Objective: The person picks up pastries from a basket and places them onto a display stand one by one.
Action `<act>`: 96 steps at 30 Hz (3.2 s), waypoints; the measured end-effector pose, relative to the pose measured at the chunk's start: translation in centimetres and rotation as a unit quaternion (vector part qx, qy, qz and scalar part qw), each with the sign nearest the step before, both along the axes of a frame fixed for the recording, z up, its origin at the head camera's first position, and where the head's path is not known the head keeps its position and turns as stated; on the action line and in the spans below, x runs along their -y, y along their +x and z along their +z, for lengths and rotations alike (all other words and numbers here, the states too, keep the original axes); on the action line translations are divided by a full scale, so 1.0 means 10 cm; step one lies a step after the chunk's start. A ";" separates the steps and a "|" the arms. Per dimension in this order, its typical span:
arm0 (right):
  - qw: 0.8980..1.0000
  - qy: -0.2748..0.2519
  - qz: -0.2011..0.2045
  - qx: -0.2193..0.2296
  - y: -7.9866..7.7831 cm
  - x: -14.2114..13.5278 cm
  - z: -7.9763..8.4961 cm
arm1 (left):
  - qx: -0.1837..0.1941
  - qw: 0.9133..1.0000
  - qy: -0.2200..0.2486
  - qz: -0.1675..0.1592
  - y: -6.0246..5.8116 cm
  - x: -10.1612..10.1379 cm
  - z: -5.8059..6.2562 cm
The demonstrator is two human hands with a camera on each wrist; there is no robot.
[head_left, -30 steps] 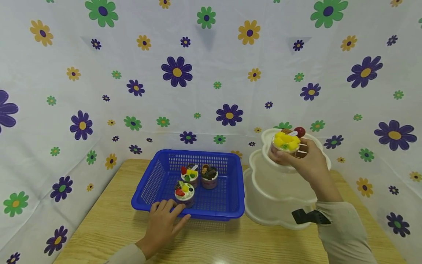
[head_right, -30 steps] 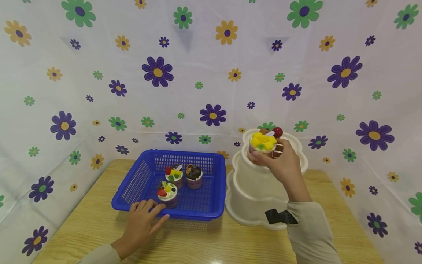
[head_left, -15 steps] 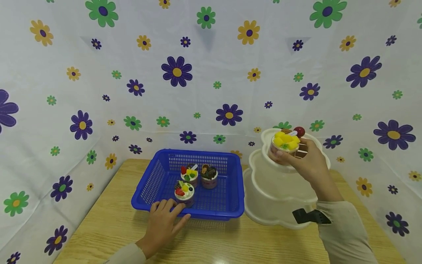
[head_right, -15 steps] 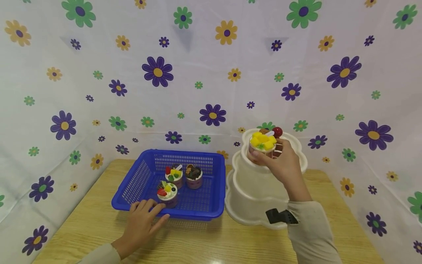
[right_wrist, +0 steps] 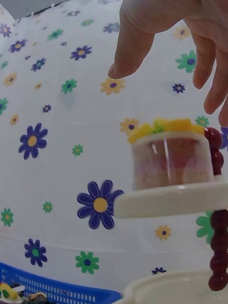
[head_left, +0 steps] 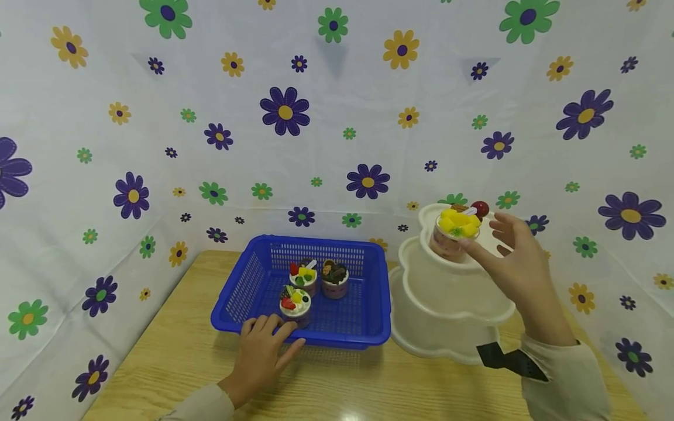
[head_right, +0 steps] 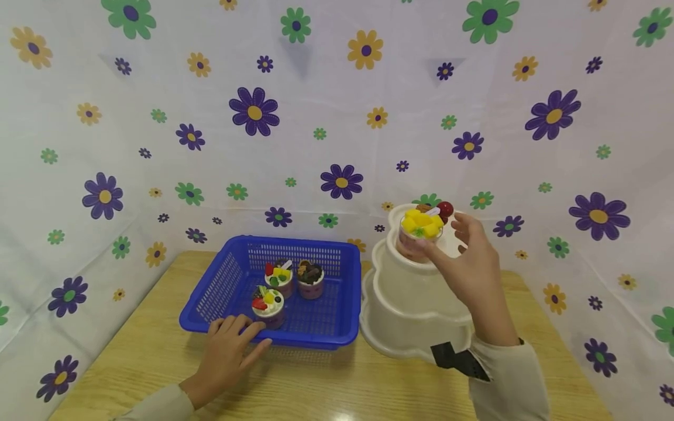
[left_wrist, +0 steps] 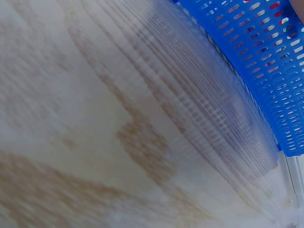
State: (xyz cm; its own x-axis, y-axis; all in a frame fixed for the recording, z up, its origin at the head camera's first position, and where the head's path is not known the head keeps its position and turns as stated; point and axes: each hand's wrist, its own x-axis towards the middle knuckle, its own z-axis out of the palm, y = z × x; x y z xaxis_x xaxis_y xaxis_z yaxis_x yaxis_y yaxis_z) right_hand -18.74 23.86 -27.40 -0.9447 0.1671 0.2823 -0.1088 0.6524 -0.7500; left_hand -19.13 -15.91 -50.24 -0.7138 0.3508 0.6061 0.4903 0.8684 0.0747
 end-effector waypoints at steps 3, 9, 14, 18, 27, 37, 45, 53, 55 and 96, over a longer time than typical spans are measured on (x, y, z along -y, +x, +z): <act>0.999 -0.006 0.017 -0.037 0.11 0.14 0.08 | 0.000 1.000 0.000 0.000 0.00 0.00 0.00; 0.993 0.002 0.090 -0.072 0.15 0.61 0.03 | 0.005 1.000 -0.002 0.002 0.01 0.00 0.01; 0.984 0.035 0.169 -0.053 -0.11 1.08 -0.38 | -0.006 1.000 -0.003 0.005 0.00 0.00 0.01; 0.978 0.035 0.207 -0.007 -0.35 1.44 -0.80 | -0.012 1.000 -0.005 0.005 0.00 0.00 0.01; 0.957 0.001 0.273 0.100 -0.67 1.90 -1.52 | -0.006 1.000 -0.012 0.004 0.01 -0.03 0.00; 0.945 -0.016 0.298 0.130 -0.79 2.15 -1.77 | -0.041 0.999 -0.009 0.004 -0.01 0.00 -0.02; 0.946 -0.017 0.282 0.159 -0.84 2.32 -1.84 | -0.031 0.999 -0.009 0.008 0.00 0.02 0.02; 0.951 0.019 0.258 0.168 -0.87 2.40 -1.90 | -0.026 1.000 -0.003 0.000 -0.01 0.00 0.01; 0.952 0.024 0.254 0.170 -0.88 2.41 -1.91 | -0.028 1.000 -0.003 0.001 -0.01 0.00 0.00; 0.959 -0.037 0.256 0.119 -0.79 2.12 -1.48 | -0.030 1.000 -0.010 0.001 0.00 0.02 -0.01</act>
